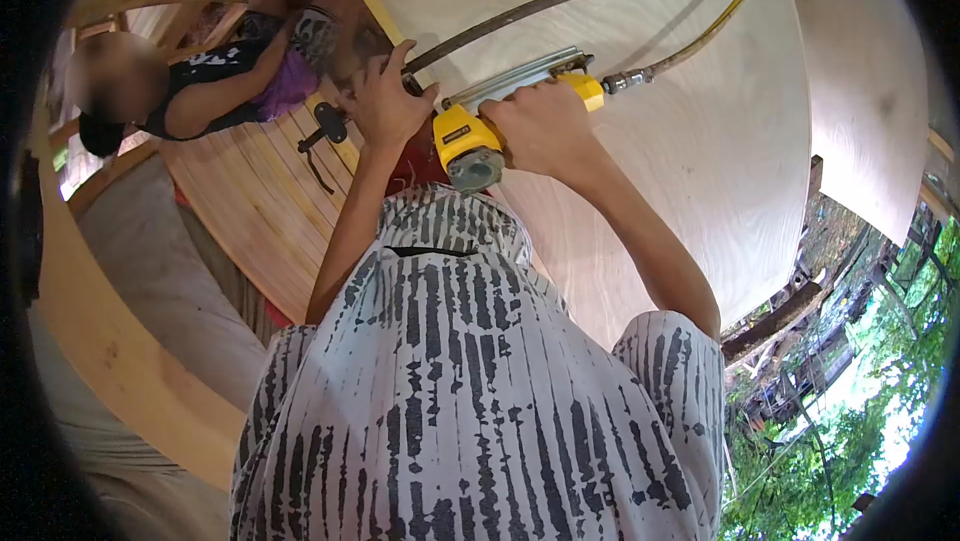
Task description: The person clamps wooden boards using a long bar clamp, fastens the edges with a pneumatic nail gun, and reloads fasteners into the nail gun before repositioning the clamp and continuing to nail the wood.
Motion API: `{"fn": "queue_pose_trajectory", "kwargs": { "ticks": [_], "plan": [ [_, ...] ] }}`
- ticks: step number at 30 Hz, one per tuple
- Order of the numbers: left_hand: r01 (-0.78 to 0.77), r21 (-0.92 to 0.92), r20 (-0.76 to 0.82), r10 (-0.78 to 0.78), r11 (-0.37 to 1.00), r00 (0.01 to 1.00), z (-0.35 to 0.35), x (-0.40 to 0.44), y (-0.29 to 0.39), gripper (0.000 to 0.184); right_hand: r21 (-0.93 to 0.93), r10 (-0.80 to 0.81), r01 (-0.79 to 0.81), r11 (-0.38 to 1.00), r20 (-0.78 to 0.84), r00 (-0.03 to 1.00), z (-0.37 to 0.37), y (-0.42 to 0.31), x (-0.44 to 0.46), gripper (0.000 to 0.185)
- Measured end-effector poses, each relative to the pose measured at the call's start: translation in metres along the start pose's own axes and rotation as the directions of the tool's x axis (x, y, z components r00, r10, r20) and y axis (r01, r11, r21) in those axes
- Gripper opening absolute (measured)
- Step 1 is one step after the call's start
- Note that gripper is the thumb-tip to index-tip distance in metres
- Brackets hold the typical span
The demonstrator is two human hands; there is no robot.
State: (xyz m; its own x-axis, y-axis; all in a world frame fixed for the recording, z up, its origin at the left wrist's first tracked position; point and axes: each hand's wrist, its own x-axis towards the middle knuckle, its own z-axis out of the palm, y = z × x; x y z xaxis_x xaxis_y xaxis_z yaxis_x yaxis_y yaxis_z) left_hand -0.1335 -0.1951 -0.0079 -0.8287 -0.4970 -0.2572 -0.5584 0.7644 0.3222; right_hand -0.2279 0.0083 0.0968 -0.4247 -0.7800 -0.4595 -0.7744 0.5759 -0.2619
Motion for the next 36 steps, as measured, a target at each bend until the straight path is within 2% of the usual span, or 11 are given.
{"fn": "queue_pose_trajectory", "kwargs": {
  "ticks": [2,5,13,16,23,28,32,36],
  "plan": [
    [0.007,-0.005,0.001,-0.007,1.0,1.0,0.002,0.0,0.001,0.077,0.009,-0.031,0.031,0.999,-0.078,0.996,0.006,0.0,0.005,0.035],
    [0.016,0.022,-0.033,-0.015,1.0,0.999,0.003,-0.002,0.003,0.078,-0.015,-0.028,0.027,1.0,-0.061,0.998,0.006,0.0,0.009,0.034],
    [-0.003,-0.133,-0.045,-0.003,0.991,0.999,0.009,-0.001,-0.003,0.074,-0.028,-0.042,0.04,0.999,-0.066,0.997,0.009,-0.002,0.011,0.03],
    [0.002,-0.079,-0.059,-0.007,0.997,0.998,0.005,-0.003,0.0,0.075,-0.034,-0.052,0.05,0.998,-0.078,0.996,0.01,-0.002,0.012,0.03],
    [-0.033,-0.133,-0.083,0.022,0.991,0.996,0.017,0.0,-0.009,0.073,-0.034,-0.03,0.028,0.999,-0.049,0.998,0.011,-0.002,0.014,0.029],
    [-0.008,-0.047,-0.05,0.005,0.999,0.999,0.004,-0.003,0.001,0.071,-0.049,-0.017,0.015,0.999,-0.042,0.999,0.01,0.0,0.014,0.03],
    [-0.021,-0.044,-0.1,0.017,0.999,0.995,0.008,-0.001,-0.003,0.075,-0.065,-0.008,0.007,0.998,-0.006,1.0,0.006,-0.002,0.017,0.032],
    [-0.001,-0.05,-0.063,-0.002,0.999,0.998,0.003,-0.002,0.004,0.073,-0.081,-0.025,0.022,0.996,-0.036,0.999,0.0,0.001,0.014,0.033]
  ]
}}
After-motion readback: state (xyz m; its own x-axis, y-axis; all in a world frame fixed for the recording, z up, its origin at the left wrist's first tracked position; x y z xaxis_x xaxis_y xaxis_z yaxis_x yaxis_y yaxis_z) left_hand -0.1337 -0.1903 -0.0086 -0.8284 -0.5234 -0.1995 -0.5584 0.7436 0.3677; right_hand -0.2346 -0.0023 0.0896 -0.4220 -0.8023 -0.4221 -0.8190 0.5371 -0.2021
